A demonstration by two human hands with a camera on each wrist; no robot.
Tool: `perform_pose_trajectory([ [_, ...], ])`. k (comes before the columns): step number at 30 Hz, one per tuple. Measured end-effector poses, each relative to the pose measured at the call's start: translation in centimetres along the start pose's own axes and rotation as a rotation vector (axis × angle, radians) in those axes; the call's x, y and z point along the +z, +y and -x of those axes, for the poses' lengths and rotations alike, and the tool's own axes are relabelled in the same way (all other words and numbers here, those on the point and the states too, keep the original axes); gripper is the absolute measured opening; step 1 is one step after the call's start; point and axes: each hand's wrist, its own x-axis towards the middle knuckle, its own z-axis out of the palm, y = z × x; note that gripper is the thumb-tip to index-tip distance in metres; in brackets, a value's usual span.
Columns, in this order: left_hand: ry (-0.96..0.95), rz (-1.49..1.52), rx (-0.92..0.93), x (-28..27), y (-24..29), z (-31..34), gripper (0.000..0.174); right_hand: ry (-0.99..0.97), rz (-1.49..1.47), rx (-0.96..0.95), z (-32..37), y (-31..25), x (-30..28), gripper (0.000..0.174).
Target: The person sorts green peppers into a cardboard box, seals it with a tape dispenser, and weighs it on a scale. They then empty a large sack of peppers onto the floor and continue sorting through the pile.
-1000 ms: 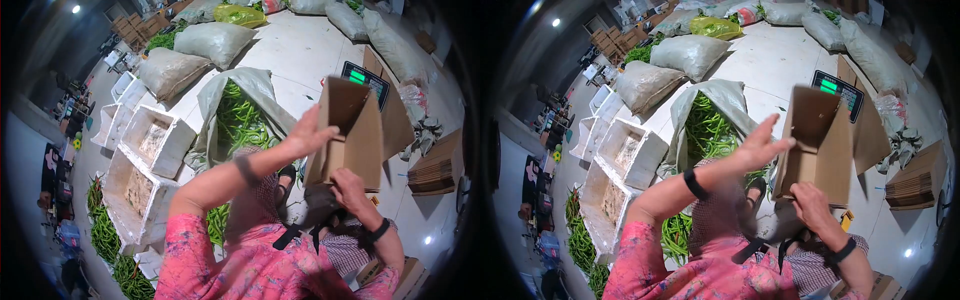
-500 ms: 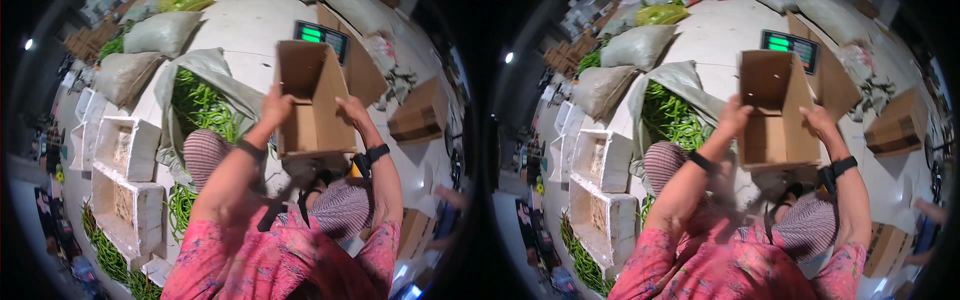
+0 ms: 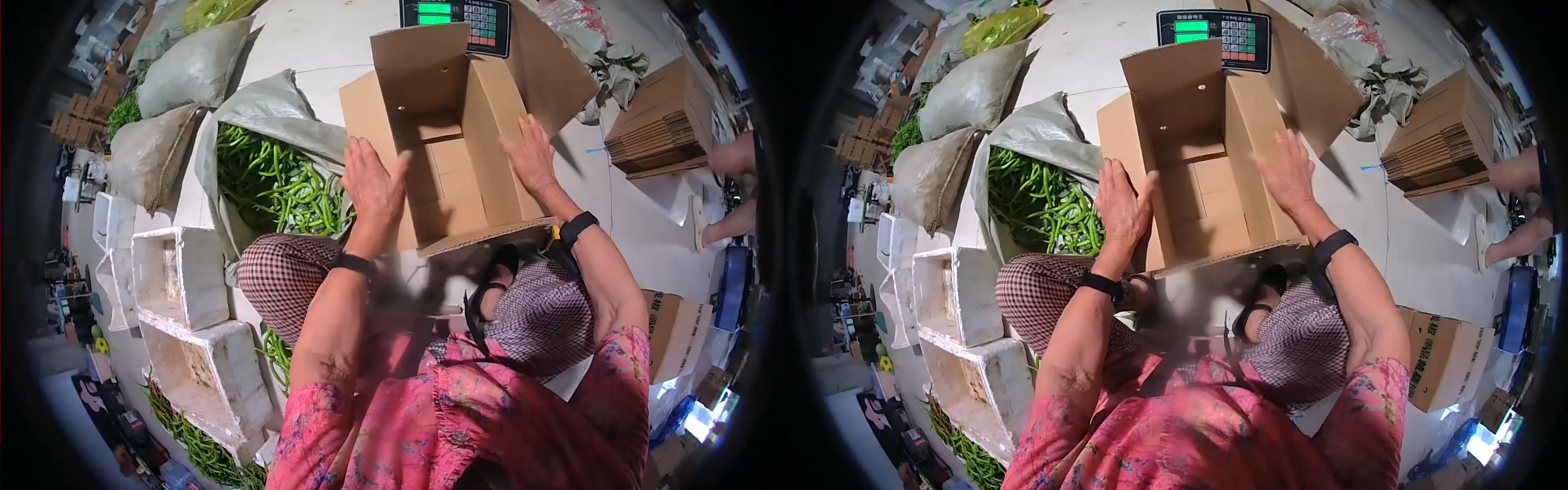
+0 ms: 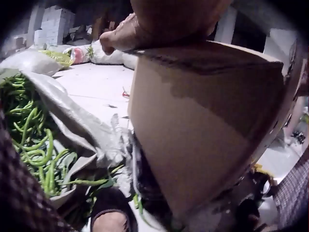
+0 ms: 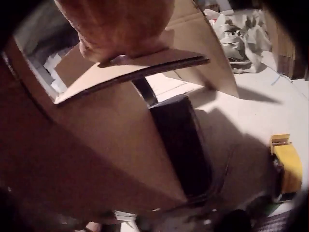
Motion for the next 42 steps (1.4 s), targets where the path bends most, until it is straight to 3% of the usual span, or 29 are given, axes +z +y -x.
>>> perform_pose_trajectory([
  [4,-0.122,-0.052,-0.045,-0.2,1.5,-1.0,0.071,-0.092,-0.024,-0.054,-1.4,-1.4,1.3,0.065],
  [6,-0.397,0.359,-0.279,0.4,1.2,-1.4,0.059,-0.596,-0.214,0.082,-3.2,-2.4,0.3,0.045],
  [8,-0.314,0.532,-0.280,3.1,1.6,-0.7,0.059,-0.567,-0.281,-0.015,-3.5,-3.2,0.5,0.036],
  [9,-0.423,0.555,-0.338,2.2,3.1,-1.2,0.063,-0.531,-0.345,-0.093,-3.2,-3.4,0.5,0.029],
  [10,-0.399,0.512,-0.364,3.7,3.5,-1.1,0.065,-0.655,-0.504,0.136,-3.2,-3.3,-0.2,0.025],
  [11,-0.396,0.661,-0.403,2.8,4.3,-1.5,0.067,-0.640,-0.599,0.175,-3.1,-2.4,-0.1,0.024],
  [13,-0.418,0.749,-0.415,2.9,4.0,-2.1,0.072,-0.568,-0.569,0.030,-4.0,-0.9,-0.2,0.028],
  [14,-0.280,0.776,-0.387,5.1,3.9,-1.5,0.073,-0.578,-0.417,0.049,-5.0,1.8,1.1,0.027],
  [15,-0.313,0.671,-0.390,4.9,4.4,-2.0,0.076,-0.674,-0.403,0.200,-5.7,1.4,-0.4,0.028],
  [16,-0.217,0.695,-0.385,7.9,4.7,-1.4,0.078,-0.712,-0.382,0.193,-6.2,1.4,-1.9,0.037],
  [17,-0.260,0.540,-0.439,2.9,6.8,-1.2,0.076,-0.600,-0.514,-0.039,-6.9,6.0,-0.9,0.050],
  [18,-0.195,0.507,-0.329,2.6,6.9,-0.5,0.072,-0.672,-0.374,0.013,-8.7,10.2,-0.2,0.060],
  [19,-0.063,0.545,-0.225,0.3,7.4,0.1,0.068,-0.630,-0.158,0.036,-8.6,6.1,-4.5,0.065],
  [20,-0.023,0.666,-0.113,-2.3,7.5,0.9,0.062,-0.557,0.035,-0.058,-9.3,6.4,-5.7,0.066],
  [21,0.018,0.785,-0.002,-6.4,7.4,1.3,0.057,-0.567,-0.139,-0.115,-9.3,5.5,-7.2,0.061],
  [22,-0.093,0.966,0.027,-10.6,6.7,1.8,0.050,-0.589,-0.293,-0.104,-9.1,4.7,-8.6,0.055],
  [23,-0.208,1.150,0.061,-16.1,5.6,2.2,0.043,-0.576,-0.326,-0.052,-7.5,-1.4,-12.2,0.051],
  [25,-0.317,1.341,-0.106,-24.1,2.0,3.4,0.033,-0.559,-0.353,0.002,-3.7,-11.1,-17.0,0.047],
  [26,-0.301,1.574,-0.314,-27.5,-0.1,4.4,0.034,-0.576,-0.404,-0.060,-2.0,-13.8,-18.2,0.044],
  [27,-0.215,1.465,-0.195,-29.2,-3.6,5.1,0.035,-0.599,-0.456,-0.124,-0.1,-16.3,-18.9,0.042],
  [29,-0.084,1.319,-0.450,-29.8,-11.0,6.7,0.036,-0.639,-0.484,-0.289,4.5,-20.5,-19.5,0.035],
  [32,0.010,0.970,-0.714,-26.8,-21.7,12.8,0.036,-0.891,-0.553,-0.205,10.0,-24.1,-17.2,0.027],
  [34,-0.144,0.527,-0.687,-21.7,-27.8,19.6,0.031,-1.027,-0.623,-0.090,13.0,-22.9,-12.8,0.026],
  [35,-0.196,0.437,-0.658,-18.6,-29.0,23.3,0.031,-1.107,-0.597,-0.056,14.2,-21.9,-10.7,0.026],
  [36,-0.247,0.345,-0.632,-15.8,-28.8,27.0,0.030,-1.246,-0.361,-0.008,14.3,-22.0,-9.6,0.025],
  [37,-0.403,0.259,-0.570,-13.6,-27.9,29.6,0.034,-1.340,-0.064,-0.060,14.8,-20.5,-7.3,0.027],
  [38,-0.557,0.173,-0.504,-12.0,-26.6,31.5,0.038,-1.361,-0.049,-0.066,16.5,-17.5,-4.2,0.027],
  [41,-0.622,0.064,-0.529,-9.0,-23.2,34.2,0.049,-1.311,0.037,-0.054,19.4,-10.6,1.9,0.027],
  [42,-0.556,-0.020,-0.370,-7.8,-22.9,35.1,0.051,-1.302,0.058,-0.044,20.1,-9.5,3.1,0.028],
])
